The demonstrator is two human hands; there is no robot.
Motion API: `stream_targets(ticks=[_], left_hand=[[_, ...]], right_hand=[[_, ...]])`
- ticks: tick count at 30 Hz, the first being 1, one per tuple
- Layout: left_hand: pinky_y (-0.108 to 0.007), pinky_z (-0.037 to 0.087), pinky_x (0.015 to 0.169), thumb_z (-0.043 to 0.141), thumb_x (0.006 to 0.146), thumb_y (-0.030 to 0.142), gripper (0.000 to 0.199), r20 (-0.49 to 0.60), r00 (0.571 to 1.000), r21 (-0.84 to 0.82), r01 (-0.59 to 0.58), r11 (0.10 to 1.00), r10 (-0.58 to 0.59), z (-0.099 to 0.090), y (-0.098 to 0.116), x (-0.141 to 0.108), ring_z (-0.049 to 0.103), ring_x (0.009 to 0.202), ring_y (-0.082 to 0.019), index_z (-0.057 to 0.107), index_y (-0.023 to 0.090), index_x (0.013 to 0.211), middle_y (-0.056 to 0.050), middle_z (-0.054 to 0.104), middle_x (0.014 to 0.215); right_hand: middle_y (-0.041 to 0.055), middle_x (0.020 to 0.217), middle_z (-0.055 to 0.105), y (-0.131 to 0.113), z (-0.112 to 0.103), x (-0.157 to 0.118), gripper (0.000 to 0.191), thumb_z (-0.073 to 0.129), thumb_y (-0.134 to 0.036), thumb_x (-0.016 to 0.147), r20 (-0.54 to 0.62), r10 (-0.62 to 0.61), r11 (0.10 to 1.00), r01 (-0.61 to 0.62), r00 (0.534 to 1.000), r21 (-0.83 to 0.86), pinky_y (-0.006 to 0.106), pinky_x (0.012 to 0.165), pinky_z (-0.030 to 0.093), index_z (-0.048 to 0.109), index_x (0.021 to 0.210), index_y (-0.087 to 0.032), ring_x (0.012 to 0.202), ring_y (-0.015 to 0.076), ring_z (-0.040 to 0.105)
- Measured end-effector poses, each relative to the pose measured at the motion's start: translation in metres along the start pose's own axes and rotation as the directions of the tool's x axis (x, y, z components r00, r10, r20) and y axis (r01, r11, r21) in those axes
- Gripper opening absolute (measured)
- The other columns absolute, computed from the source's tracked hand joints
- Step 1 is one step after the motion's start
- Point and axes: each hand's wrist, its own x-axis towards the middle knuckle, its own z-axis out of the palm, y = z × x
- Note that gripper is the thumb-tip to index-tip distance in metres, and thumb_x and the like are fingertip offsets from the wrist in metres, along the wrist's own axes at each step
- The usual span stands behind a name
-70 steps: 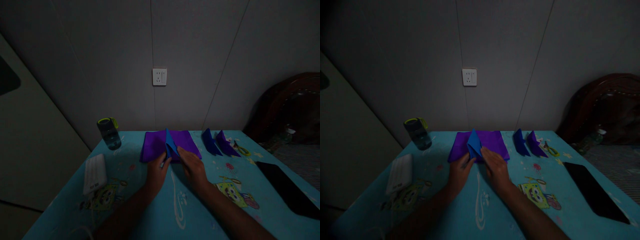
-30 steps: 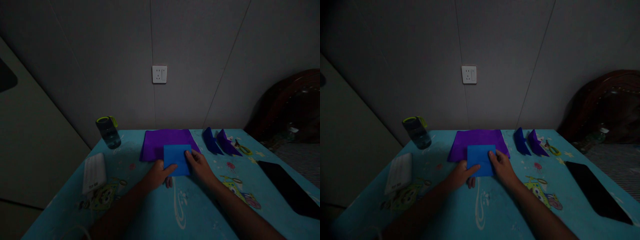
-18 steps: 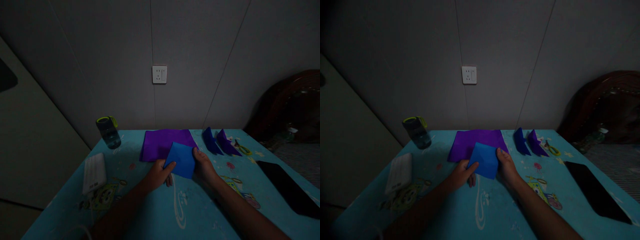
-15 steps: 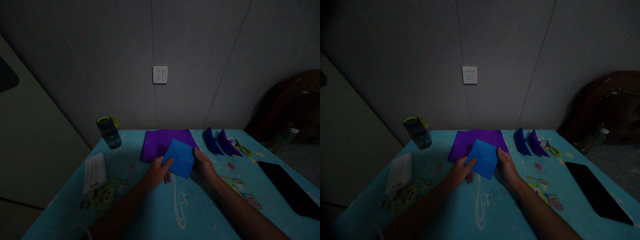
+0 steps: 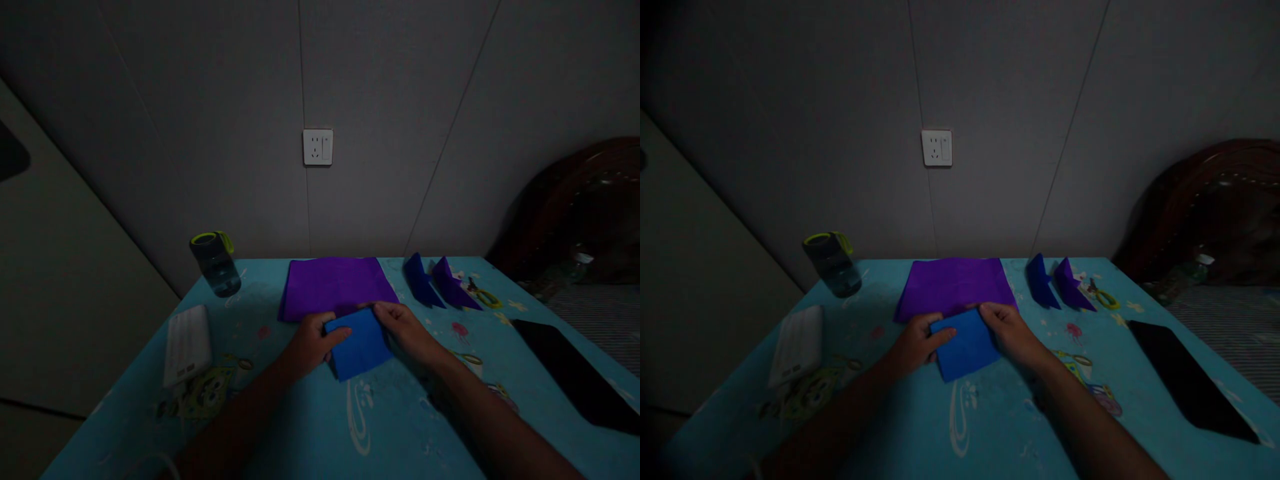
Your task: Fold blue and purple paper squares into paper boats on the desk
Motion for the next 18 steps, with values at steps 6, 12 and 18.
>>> stream_targets(ticks=[6, 12, 18], left_hand=[[-0.017, 0.029, 0.035, 0.068, 0.076, 0.053, 0.038, 0.002, 1.0, -0.025, 0.009, 1.0, -0.009, 0.003, 0.0, 0.0, 0.04, 0.034, -0.007, 0.049, 0.021, 0.067, 0.009, 0.043, 0.042], [-0.019, 0.047, 0.043, 0.062, 0.082, 0.054, 0.039, 0.077, 0.997, -0.091, 0.023, 0.996, -0.016, 0.011, -0.004, -0.001, 0.06, 0.053, -0.013, 0.062, 0.016, 0.088, -0.001, 0.062, 0.067], [-0.019, 0.046, 0.035, 0.058, 0.087, 0.052, 0.04, -0.161, 0.986, -0.098, -0.045, 0.994, 0.028, 0.004, -0.01, 0.007, 0.06, 0.043, -0.013, 0.059, 0.017, 0.104, 0.002, 0.062, 0.063]], right_hand=[[-0.0005, 0.058, 0.062, 0.006, 0.007, -0.003, 0.046, 0.073, -0.063, 0.071, -0.134, -0.062, 0.997, 0.067, 0.989, 0.036, 0.026, 0.052, 0.043, 0.071, 0.078, -0.017, 0.05, 0.0139, 0.052], [-0.0011, 0.06, 0.061, 0.012, 0.008, 0.003, 0.044, 0.068, -0.063, 0.076, -0.306, -0.144, 0.988, 0.152, 0.941, 0.0, 0.025, 0.051, 0.043, 0.07, 0.08, -0.019, 0.053, 0.0142, 0.051], [-0.0005, 0.067, 0.065, 0.01, 0.002, 0.006, 0.041, 0.073, -0.054, 0.075, -0.256, -0.211, 0.976, 0.192, 0.943, -0.099, 0.026, 0.056, 0.044, 0.07, 0.096, -0.019, 0.06, 0.0143, 0.055]])
